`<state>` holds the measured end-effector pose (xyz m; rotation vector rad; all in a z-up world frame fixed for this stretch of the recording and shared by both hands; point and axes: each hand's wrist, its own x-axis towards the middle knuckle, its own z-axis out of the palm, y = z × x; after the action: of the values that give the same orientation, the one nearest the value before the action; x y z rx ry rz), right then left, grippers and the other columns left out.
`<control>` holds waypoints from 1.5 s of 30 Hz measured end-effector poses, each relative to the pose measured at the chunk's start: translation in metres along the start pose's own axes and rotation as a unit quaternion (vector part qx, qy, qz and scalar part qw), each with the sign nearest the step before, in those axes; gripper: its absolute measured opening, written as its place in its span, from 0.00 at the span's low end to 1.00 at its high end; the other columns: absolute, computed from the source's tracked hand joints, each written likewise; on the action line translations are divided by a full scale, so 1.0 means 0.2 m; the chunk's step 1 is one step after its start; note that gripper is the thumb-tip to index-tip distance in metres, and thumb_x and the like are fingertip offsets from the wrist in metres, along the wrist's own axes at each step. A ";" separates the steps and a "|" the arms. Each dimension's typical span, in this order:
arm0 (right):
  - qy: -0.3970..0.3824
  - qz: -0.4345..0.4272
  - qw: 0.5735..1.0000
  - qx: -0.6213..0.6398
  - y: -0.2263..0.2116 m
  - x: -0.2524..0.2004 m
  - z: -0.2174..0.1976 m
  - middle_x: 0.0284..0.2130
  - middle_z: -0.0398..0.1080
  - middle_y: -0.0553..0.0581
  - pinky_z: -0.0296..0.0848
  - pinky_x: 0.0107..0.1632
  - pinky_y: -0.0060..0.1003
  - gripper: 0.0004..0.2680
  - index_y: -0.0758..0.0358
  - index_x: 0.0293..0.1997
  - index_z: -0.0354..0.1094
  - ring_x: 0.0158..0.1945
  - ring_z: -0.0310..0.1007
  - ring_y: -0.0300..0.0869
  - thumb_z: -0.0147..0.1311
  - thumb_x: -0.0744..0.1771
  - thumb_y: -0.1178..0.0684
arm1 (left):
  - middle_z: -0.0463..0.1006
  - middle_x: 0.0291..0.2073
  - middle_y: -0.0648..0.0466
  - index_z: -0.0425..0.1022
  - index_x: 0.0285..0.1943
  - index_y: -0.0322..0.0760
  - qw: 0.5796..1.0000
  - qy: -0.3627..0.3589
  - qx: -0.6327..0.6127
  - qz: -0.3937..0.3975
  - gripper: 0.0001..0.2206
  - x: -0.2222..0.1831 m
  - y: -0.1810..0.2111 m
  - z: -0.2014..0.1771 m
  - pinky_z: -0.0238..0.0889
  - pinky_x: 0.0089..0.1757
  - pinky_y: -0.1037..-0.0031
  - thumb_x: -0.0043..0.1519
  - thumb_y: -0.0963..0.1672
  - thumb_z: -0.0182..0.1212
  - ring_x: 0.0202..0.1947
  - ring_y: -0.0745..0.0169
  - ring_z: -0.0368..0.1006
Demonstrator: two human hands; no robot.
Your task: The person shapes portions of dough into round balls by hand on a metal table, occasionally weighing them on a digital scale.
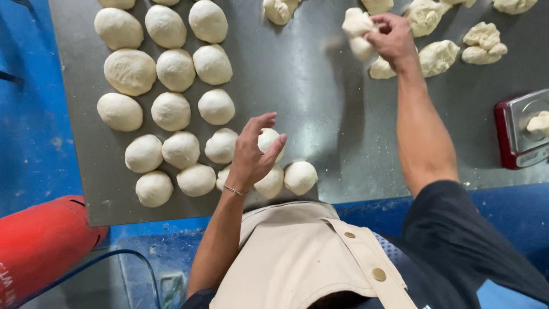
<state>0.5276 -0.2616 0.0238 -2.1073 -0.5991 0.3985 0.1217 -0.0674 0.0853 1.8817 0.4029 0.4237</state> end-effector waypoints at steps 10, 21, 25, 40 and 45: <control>-0.064 0.039 0.913 0.400 -0.55 -1.38 0.42 0.58 0.69 0.53 0.70 0.59 0.36 0.19 0.64 0.70 0.56 0.59 0.69 0.37 0.46 0.72 0.45 | 0.82 0.36 0.52 0.72 0.52 0.36 0.933 0.267 -0.234 -0.063 0.15 0.02 0.09 0.57 0.79 0.36 0.72 0.64 0.49 0.67 0.35 0.65 0.82; 0.049 0.068 0.792 0.605 -0.28 -1.28 0.21 0.40 0.70 0.54 0.81 0.48 0.41 0.11 0.64 0.49 0.65 0.43 0.76 0.43 0.57 0.70 0.47 | 0.71 0.53 0.39 0.65 0.67 0.33 0.977 0.185 -0.073 0.077 0.23 -0.38 0.30 0.75 0.64 0.55 0.57 0.75 0.54 0.46 0.56 0.44 0.71; 0.038 0.015 0.892 0.450 -0.24 -1.45 0.16 0.38 0.69 0.56 0.75 0.39 0.36 0.14 0.67 0.46 0.66 0.39 0.72 0.42 0.55 0.72 0.43 | 0.57 0.67 0.35 0.61 0.73 0.32 0.962 0.228 0.048 0.142 0.27 -0.62 0.52 1.00 0.56 0.62 0.50 0.70 0.52 0.55 0.68 0.35 0.58; 0.098 0.011 0.658 0.746 -0.21 -1.78 -0.14 0.46 0.73 0.57 0.73 0.59 0.44 0.20 0.62 0.53 0.65 0.53 0.74 0.47 0.38 0.71 0.34 | 0.76 0.30 0.48 0.74 0.36 0.32 0.987 0.124 -0.055 0.086 0.15 -0.26 0.65 1.44 0.67 0.39 0.67 0.73 0.47 0.59 0.32 0.58 0.71; 0.246 -0.042 0.787 0.564 0.09 -1.73 -0.36 0.37 0.71 0.55 0.75 0.46 0.38 0.06 0.63 0.43 0.68 0.41 0.73 0.41 0.53 0.72 0.52 | 0.69 0.55 0.37 0.71 0.63 0.30 0.965 -0.059 -0.074 0.244 0.16 -0.38 0.74 1.33 0.53 0.59 0.58 0.68 0.41 0.50 0.61 0.42 0.61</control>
<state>0.2803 -0.5096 0.0693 -0.9299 -0.0542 0.0722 0.1911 -0.3700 0.1316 1.8389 -0.1783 0.6445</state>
